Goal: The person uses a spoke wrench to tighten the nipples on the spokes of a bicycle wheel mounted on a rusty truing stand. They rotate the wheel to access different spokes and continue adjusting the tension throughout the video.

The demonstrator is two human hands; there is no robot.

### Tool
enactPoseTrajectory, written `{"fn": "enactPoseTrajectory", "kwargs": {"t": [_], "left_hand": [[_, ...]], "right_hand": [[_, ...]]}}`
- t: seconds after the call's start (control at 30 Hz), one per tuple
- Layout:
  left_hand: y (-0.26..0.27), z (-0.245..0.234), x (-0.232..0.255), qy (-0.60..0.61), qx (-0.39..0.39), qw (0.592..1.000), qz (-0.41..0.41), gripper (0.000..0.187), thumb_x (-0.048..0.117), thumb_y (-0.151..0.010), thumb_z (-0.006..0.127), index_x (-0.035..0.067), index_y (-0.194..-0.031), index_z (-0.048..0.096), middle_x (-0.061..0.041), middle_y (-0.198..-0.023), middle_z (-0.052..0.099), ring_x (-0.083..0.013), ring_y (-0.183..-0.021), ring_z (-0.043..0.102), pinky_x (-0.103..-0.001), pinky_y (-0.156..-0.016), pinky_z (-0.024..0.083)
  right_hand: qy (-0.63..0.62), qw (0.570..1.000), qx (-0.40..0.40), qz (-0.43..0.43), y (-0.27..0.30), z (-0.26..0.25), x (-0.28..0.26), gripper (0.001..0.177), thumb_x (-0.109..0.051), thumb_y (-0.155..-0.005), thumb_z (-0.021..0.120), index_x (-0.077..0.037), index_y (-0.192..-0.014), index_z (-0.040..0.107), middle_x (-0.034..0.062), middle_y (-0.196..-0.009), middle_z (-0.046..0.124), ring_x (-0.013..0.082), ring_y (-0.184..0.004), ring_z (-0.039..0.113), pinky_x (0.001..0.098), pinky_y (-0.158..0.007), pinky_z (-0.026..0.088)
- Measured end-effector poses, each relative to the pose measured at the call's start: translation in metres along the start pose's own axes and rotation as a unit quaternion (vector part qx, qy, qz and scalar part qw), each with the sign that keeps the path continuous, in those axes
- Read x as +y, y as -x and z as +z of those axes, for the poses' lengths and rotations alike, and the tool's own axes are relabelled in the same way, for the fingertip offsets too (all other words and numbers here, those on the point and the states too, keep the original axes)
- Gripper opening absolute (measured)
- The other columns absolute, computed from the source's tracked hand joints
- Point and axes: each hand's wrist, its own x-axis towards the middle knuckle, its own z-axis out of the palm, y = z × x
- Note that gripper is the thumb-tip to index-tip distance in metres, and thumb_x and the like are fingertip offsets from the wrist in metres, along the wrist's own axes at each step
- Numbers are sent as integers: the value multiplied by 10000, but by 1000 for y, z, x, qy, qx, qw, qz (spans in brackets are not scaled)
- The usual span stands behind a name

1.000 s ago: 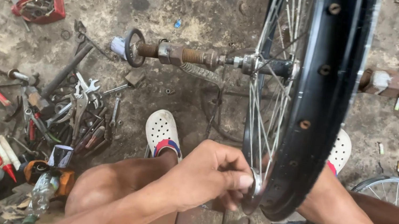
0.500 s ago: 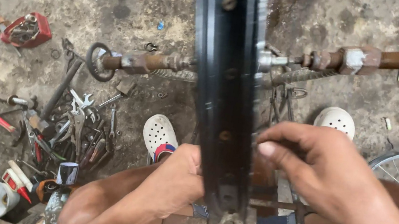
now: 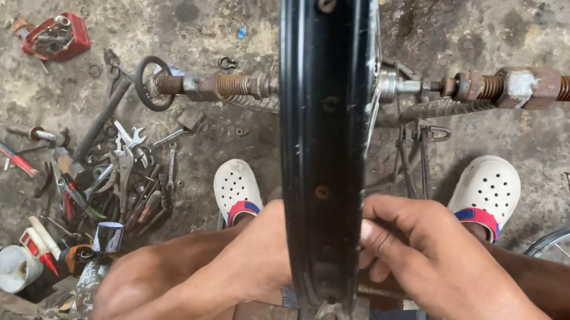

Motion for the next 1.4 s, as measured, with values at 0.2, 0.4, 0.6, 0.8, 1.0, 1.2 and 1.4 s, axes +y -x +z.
{"fn": "enactPoseTrajectory", "kwargs": {"t": [0.2,0.4,0.6,0.8,1.0,1.2,1.4], "left_hand": [[2,-15,-32,104,-60,993,18,131,1,-937,642,15,-1051,705,-37,-865,746,-107,-713,681,-247,-589,555],[6,-21,-29,93,-45,995,-4,117,-86,-932,600,-28,-1027,566,-104,-849,683,-153,-709,692,-301,-575,596],[20,-32,-11,19,68,997,36,118,-11,-939,594,-1,-1055,569,-83,-860,692,-130,-664,660,-277,-523,566],[34,-38,-4,35,103,991,73,124,19,-951,611,-3,-1073,598,-69,-875,696,-102,-687,663,-251,-547,577],[36,-30,-6,44,93,992,67,120,10,-941,625,-4,-1055,591,-57,-848,675,-85,-669,639,-242,-533,560],[39,-24,-8,47,102,989,99,111,-15,-922,641,2,-1025,604,-33,-833,646,-65,-658,618,-236,-533,532],[45,-28,-3,43,112,985,126,116,-18,-914,644,2,-1020,602,-13,-785,633,-58,-633,616,-238,-530,506]], "right_hand": [[-48,998,28,-1,-1,1,-11,258,-188,-961,578,-38,-1075,754,21,-747,707,91,-645,611,280,-588,547],[-46,996,67,21,7,13,-29,177,-13,-837,677,16,-948,812,49,-799,796,90,-707,677,292,-631,572],[-25,996,81,19,9,7,-14,113,-13,-851,682,24,-855,788,50,-714,760,96,-628,616,291,-536,492],[35,989,125,70,11,16,-35,144,-120,-924,709,6,-879,760,64,-675,705,129,-602,608,301,-508,450],[-12,995,89,52,13,11,-17,229,-202,-943,730,2,-1032,677,87,-748,731,133,-632,644,284,-515,483],[145,983,98,46,14,6,-9,266,-284,-972,693,-44,-1083,661,82,-832,665,123,-624,649,279,-462,543],[60,989,92,101,16,4,-9,261,-256,-1005,641,-34,-1138,604,137,-830,715,193,-588,660,338,-432,547]]}}
